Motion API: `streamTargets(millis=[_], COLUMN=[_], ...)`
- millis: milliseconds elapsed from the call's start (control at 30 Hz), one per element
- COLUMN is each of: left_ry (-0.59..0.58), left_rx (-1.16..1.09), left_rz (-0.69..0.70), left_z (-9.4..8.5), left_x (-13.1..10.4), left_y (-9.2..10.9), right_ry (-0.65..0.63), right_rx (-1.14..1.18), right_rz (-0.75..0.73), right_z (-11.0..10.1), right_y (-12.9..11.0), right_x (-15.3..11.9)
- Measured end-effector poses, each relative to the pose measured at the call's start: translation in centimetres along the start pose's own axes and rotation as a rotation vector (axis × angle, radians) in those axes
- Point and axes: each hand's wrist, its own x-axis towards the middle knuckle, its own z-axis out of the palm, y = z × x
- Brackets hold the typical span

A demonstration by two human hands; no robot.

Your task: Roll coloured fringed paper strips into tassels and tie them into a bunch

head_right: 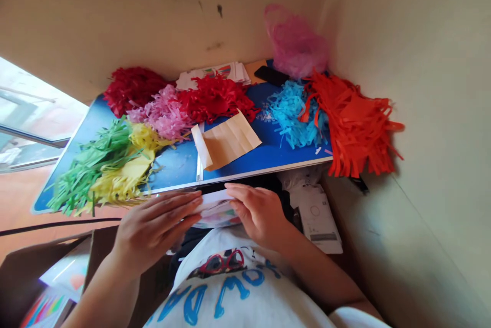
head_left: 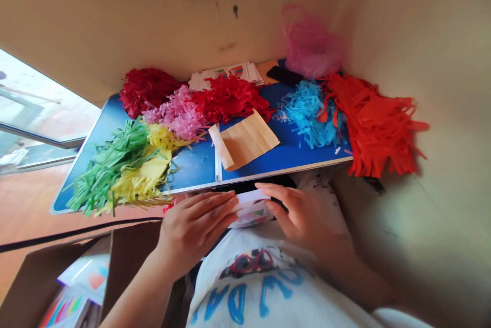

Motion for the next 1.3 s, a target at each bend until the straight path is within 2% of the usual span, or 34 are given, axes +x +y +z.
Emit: streamTargets(millis=[200,300,467,600,767,967,1067,1300], left_ry=[0.123,0.201,0.207,0.33,0.339,0.375,0.371,0.352], left_rx=[-0.093,-0.16,-0.339,-0.428,-0.481,-0.508,-0.489,-0.473], left_rz=[-0.056,-0.103,-0.123,-0.195,-0.239,-0.279,-0.274,-0.243], left_z=[1.8,2.2,3.0,3.0,2.6,4.7,5.2,4.7], left_x=[-0.8,-1.1,-1.9,-1.8,-1.3,-1.6,-1.9,-2.3], left_y=[-0.8,-1.8,-3.5,-3.3,-3.2,-5.1,-5.4,-4.5], right_ry=[0.107,0.128,0.213,0.227,0.16,0.083,0.074,0.049], right_rx=[0.125,0.144,0.257,0.232,0.164,0.128,0.143,0.263], right_rz=[-0.14,-0.094,0.019,0.03,-0.041,-0.09,-0.085,-0.034], right_z=[0.6,0.9,1.6,1.3,0.0,0.9,0.9,0.5], right_y=[0.4,1.2,3.5,3.4,2.5,5.0,5.3,4.9], right_x=[1.2,1.4,1.7,2.1,2.6,3.0,3.1,2.8])
